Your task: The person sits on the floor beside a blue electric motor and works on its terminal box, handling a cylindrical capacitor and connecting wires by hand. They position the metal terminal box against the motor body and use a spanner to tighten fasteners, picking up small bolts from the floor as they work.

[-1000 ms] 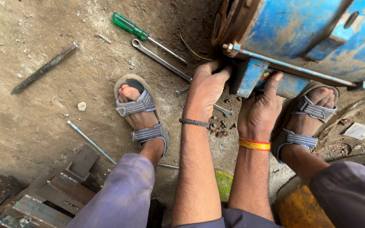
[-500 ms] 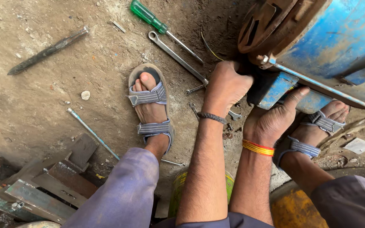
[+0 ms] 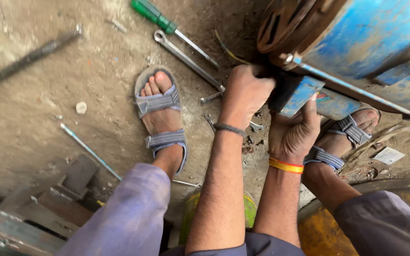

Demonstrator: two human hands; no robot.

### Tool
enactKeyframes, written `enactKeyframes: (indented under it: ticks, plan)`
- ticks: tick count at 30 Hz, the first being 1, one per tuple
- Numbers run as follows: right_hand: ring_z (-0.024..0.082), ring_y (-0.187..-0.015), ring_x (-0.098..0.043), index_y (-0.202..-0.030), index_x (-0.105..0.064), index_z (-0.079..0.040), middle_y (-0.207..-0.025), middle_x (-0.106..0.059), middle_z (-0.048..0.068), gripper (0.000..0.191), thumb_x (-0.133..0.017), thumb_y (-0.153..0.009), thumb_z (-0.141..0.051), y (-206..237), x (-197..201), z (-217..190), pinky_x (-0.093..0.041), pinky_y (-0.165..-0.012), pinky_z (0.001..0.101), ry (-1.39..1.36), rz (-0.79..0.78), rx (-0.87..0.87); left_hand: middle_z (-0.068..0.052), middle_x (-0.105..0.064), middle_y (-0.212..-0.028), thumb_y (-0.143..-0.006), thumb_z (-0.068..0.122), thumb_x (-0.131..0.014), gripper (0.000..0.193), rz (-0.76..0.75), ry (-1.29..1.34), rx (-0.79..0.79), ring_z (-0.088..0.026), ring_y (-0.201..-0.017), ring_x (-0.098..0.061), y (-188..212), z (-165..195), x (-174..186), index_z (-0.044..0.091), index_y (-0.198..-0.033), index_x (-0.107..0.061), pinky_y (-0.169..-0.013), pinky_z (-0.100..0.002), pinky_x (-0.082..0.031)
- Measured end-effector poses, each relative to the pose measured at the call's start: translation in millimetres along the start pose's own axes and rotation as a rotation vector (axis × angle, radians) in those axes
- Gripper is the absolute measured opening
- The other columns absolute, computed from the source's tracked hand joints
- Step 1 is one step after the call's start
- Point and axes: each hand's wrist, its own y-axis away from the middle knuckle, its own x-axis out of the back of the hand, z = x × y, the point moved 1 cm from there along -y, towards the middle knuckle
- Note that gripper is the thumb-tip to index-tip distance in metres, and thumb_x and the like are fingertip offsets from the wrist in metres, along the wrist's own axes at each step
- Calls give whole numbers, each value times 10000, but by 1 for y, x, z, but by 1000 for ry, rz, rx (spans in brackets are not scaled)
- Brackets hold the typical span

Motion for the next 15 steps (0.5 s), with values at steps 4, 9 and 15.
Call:
enactKeyframes:
  ticks: [4,9,15]
  plan:
    - [248,-1338,-601,-1440,-513,-13,-1415,-619,87,429,-644,-1065,-176,0,0,-1,-471,-1220,519,40,-35,20,-251,-758,-794,-703,134,-629,275,69,-31,3,-241,-727,-777,5,1,-5,-32,-878,-761,-701,-377,-579]
    - [279,-1403,-567,-1499,-477,7,-1486,-586,118,456,-610,-1114,-197,0,2,-2,-430,-1254,517,-46,-35,-7,-186,-792,-835,-725,161,-691,255,37,-3,85,-239,-744,-773,13,7,-2,12,-915,-773,-711,-359,-599]
    - [285,-1404,-548,-1490,-446,-47,-1488,-564,108,469,-596,-1063,-169,-2,7,-1,-400,-1280,557,-64,20,-14,-172,-810,-888,-764,208,-742,269,58,-18,77,-241,-786,-784,17,14,0,21,-951,-794,-731,-350,-601]
